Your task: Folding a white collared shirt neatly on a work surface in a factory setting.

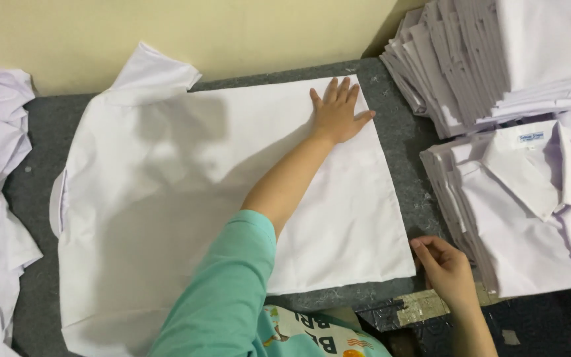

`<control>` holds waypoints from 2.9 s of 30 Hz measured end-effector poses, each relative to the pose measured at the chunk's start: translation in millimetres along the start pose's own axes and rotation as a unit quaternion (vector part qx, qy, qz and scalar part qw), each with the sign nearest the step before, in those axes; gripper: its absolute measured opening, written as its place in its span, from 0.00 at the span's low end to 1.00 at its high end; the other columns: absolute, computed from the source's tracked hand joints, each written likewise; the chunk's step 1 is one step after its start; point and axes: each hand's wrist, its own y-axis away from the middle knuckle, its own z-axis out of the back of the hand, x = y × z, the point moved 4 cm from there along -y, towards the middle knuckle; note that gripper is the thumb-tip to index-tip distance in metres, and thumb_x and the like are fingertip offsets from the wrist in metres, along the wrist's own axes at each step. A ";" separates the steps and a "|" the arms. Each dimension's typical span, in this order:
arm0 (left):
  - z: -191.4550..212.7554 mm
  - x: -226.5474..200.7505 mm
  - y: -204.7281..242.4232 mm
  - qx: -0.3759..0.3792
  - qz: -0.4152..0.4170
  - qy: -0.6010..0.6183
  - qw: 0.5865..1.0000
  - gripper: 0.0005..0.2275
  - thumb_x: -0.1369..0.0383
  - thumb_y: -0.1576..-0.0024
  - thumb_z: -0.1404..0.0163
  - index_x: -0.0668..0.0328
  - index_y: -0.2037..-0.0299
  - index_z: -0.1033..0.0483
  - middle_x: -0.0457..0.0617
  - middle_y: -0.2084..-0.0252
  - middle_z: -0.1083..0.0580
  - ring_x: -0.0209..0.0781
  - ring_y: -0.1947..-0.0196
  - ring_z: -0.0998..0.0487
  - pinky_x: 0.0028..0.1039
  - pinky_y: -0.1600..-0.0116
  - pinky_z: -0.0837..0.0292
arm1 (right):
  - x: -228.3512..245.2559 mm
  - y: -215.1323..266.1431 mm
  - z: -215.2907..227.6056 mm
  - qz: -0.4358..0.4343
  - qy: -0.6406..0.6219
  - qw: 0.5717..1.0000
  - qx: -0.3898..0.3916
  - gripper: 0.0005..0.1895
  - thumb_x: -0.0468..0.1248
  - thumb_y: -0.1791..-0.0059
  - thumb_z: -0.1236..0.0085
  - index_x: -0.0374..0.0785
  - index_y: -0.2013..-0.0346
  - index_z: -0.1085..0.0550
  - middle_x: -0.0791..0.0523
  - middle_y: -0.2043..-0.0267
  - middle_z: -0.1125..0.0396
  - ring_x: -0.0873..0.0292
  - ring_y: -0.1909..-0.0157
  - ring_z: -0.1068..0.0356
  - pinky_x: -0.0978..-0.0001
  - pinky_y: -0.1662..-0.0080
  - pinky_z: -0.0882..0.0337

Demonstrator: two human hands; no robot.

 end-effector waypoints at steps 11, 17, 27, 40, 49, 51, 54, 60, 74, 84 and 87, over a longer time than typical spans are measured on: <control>-2.5 19.9 -7.7 -0.032 -0.063 0.158 0.985 0.36 0.37 0.43 0.72 0.47 0.29 0.37 0.53 0.21 0.52 0.51 0.21 0.62 0.66 0.27 0.79 | -3.3 -11.9 0.5 -0.012 -0.007 1.000 0.027 0.13 0.39 0.46 0.41 0.32 0.69 0.20 0.51 0.84 0.31 0.61 0.90 0.45 0.71 0.83 0.45; 21.3 75.0 84.7 -0.116 -0.137 0.285 0.942 0.19 0.59 0.37 0.49 0.51 0.37 0.30 0.55 0.25 0.42 0.56 0.23 0.50 0.47 0.25 0.52 | -0.6 -2.6 4.3 0.028 -0.005 0.999 0.031 0.10 0.37 0.45 0.43 0.32 0.65 0.20 0.52 0.84 0.33 0.60 0.87 0.41 0.70 0.81 0.38; 80.6 232.8 357.0 -0.058 0.147 0.058 0.986 0.29 0.50 0.37 0.60 0.54 0.28 0.46 0.55 0.22 0.53 0.53 0.23 0.58 0.56 0.27 0.66 | 87.7 19.0 -47.2 0.211 0.117 0.970 -0.017 0.15 0.38 0.44 0.46 0.36 0.45 0.26 0.51 0.52 0.32 0.55 0.49 0.32 0.62 0.53 0.29; 17.0 232.8 545.7 -0.235 0.277 -0.015 0.932 0.28 0.52 0.37 0.56 0.51 0.28 0.40 0.54 0.22 0.45 0.47 0.22 0.50 0.61 0.29 0.56 | 113.0 32.9 -98.7 0.086 0.468 0.876 0.078 0.42 0.69 0.50 0.88 0.65 0.23 0.70 0.62 0.18 0.83 0.48 0.20 0.87 0.34 0.28 0.78; 38.0 259.5 575.4 -0.280 0.404 0.165 0.855 0.23 0.60 0.38 0.49 0.65 0.35 0.33 0.56 0.58 0.25 0.54 0.56 0.24 0.42 0.52 0.30 | 72.5 44.5 -90.6 0.387 0.296 0.872 -0.042 0.24 0.34 0.45 0.49 0.34 0.33 0.31 0.41 0.24 0.43 0.33 0.22 0.51 0.19 0.31 0.66; 37.4 267.6 573.4 -0.241 0.429 0.174 0.853 0.21 0.57 0.38 0.51 0.63 0.41 0.32 0.58 0.56 0.23 0.60 0.55 0.23 0.45 0.52 0.30 | 82.8 55.8 -116.9 0.408 0.290 0.866 0.012 0.25 0.35 0.48 0.45 0.42 0.35 0.29 0.48 0.26 0.41 0.39 0.23 0.49 0.22 0.29 0.67; 36.2 279.7 572.8 -0.203 0.438 0.198 0.853 0.15 0.55 0.35 0.52 0.60 0.60 0.35 0.54 0.66 0.28 0.54 0.64 0.27 0.42 0.58 0.35 | 91.3 63.7 -149.5 0.459 0.298 0.836 0.041 0.20 0.37 0.51 0.38 0.53 0.44 0.24 0.58 0.36 0.36 0.46 0.30 0.41 0.31 0.30 0.60; -3.8 322.7 585.7 -0.274 0.421 0.271 0.821 0.14 0.57 0.31 0.49 0.61 0.61 0.22 0.52 0.74 0.27 0.44 0.74 0.26 0.33 0.70 0.31 | 83.3 55.7 -164.9 0.448 0.318 0.835 0.015 0.01 0.40 0.50 0.34 0.53 0.64 0.18 0.65 0.60 0.28 0.61 0.44 0.32 0.45 0.30 0.58; 42.7 273.7 594.9 -0.141 0.489 0.354 0.784 0.18 0.52 0.39 0.45 0.59 0.71 0.24 0.42 0.77 0.34 0.34 0.74 0.34 0.25 0.66 0.41 | -1.7 12.3 4.2 0.334 0.220 0.904 -0.150 0.15 0.24 0.29 0.58 0.12 0.33 0.28 0.31 0.36 0.33 0.32 0.40 0.32 0.45 0.46 0.30; 25.5 282.7 602.7 -0.200 0.450 0.418 0.763 0.15 0.58 0.32 0.53 0.59 0.67 0.26 0.44 0.72 0.31 0.35 0.70 0.30 0.27 0.67 0.32 | 39.5 52.0 -31.4 0.142 0.382 0.911 -0.061 0.24 0.49 0.42 0.42 0.30 0.45 0.23 0.43 0.44 0.32 0.41 0.49 0.31 0.44 0.52 0.30; 24.6 282.3 605.4 -0.194 0.447 0.390 0.781 0.15 0.57 0.33 0.52 0.58 0.67 0.27 0.43 0.72 0.32 0.34 0.70 0.31 0.27 0.65 0.34 | 34.7 48.6 -44.8 0.241 0.370 0.892 -0.100 0.19 0.41 0.42 0.37 0.28 0.44 0.22 0.40 0.43 0.33 0.42 0.49 0.32 0.45 0.50 0.28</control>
